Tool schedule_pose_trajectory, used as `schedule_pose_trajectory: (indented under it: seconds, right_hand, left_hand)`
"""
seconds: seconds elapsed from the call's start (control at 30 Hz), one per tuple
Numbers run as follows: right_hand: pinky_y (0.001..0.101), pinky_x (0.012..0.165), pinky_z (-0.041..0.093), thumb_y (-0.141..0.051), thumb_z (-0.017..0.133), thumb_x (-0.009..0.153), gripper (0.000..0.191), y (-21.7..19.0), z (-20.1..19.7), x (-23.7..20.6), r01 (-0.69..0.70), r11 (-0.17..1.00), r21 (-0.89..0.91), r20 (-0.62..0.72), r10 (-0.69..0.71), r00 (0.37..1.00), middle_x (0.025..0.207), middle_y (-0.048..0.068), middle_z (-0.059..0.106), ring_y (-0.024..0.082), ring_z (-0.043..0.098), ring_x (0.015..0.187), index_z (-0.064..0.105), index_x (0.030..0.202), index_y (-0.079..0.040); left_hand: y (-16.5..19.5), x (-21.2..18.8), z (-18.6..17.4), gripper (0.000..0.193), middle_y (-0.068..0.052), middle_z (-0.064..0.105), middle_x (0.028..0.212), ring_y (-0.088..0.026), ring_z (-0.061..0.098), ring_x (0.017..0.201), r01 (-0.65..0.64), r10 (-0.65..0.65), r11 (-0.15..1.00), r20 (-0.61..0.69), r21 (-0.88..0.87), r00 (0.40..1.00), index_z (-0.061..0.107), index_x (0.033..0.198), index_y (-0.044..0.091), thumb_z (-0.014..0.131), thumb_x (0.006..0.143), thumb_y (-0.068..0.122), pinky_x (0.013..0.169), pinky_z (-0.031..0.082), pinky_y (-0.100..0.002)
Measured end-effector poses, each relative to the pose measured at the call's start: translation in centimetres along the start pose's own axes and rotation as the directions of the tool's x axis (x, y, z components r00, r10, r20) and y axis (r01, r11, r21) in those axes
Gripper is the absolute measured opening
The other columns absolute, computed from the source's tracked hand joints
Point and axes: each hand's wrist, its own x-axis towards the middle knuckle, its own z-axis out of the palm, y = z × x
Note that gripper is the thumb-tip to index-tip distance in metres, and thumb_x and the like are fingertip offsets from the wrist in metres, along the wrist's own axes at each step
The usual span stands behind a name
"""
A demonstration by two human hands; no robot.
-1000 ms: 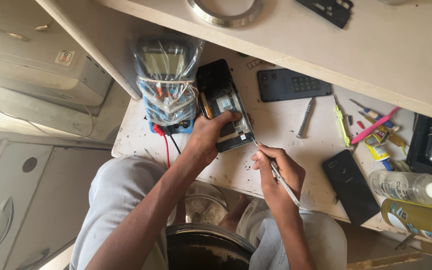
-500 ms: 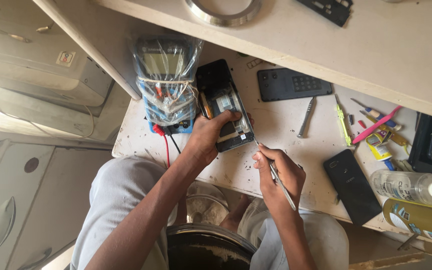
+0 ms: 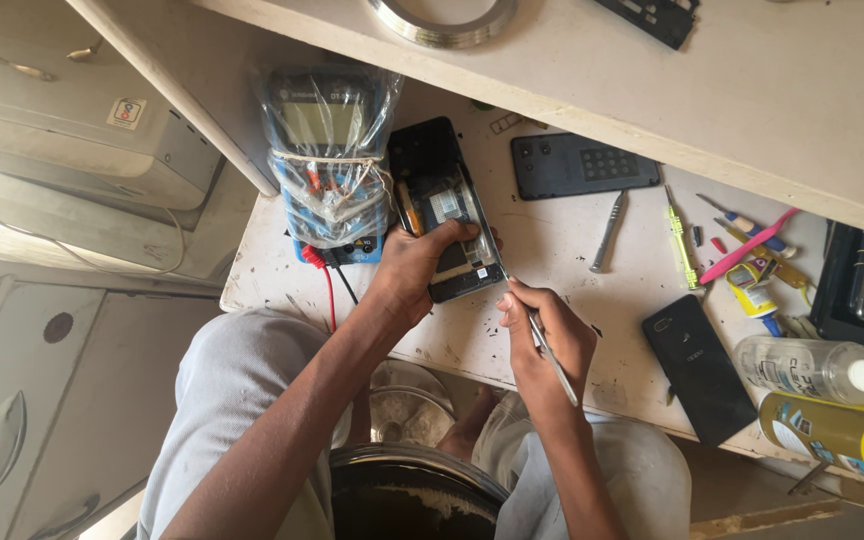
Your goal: The person pries open the back cover of a smartphone, removes it, and works on the internal components with a handheld tool, prying and adjusting parts inside the open phone on the workbench.
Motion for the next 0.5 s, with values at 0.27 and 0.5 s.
schedule_pose_trajectory:
  seconds: [0.27,0.5]
  right_hand:
    - [0.0245,0.067,0.058,-0.001,0.066,0.1,0.016,0.29,0.41,0.13,-0.013,0.997,0.074,-0.029,0.015,0.999,0.089,0.009,0.076,0.009,0.07,0.074,0.069,0.116,0.002]
    - [0.0264,0.069,0.056,-0.007,0.064,0.103,0.018,0.23,0.85,0.71,-0.044,0.987,0.155,-0.025,0.049,0.998,0.087,0.009,0.074,0.01,0.066,0.074,0.069,0.117,0.003]
  left_hand:
    - [-0.41,0.45,-0.43,0.017,-0.017,0.076,0.097,-0.026,0.075,0.084,0.047,-0.047,0.999,-0.045,0.008,0.998,0.07,0.102,-0.004,0.065,0.088,0.003,0.076,0.066,-0.04]
    - [-0.45,0.01,-0.37,0.014,-0.017,0.076,0.093,-0.026,0.075,0.08,0.001,0.0,1.0,-0.029,0.023,1.0,0.071,0.099,-0.005,0.069,0.086,0.0,0.074,0.065,-0.04]
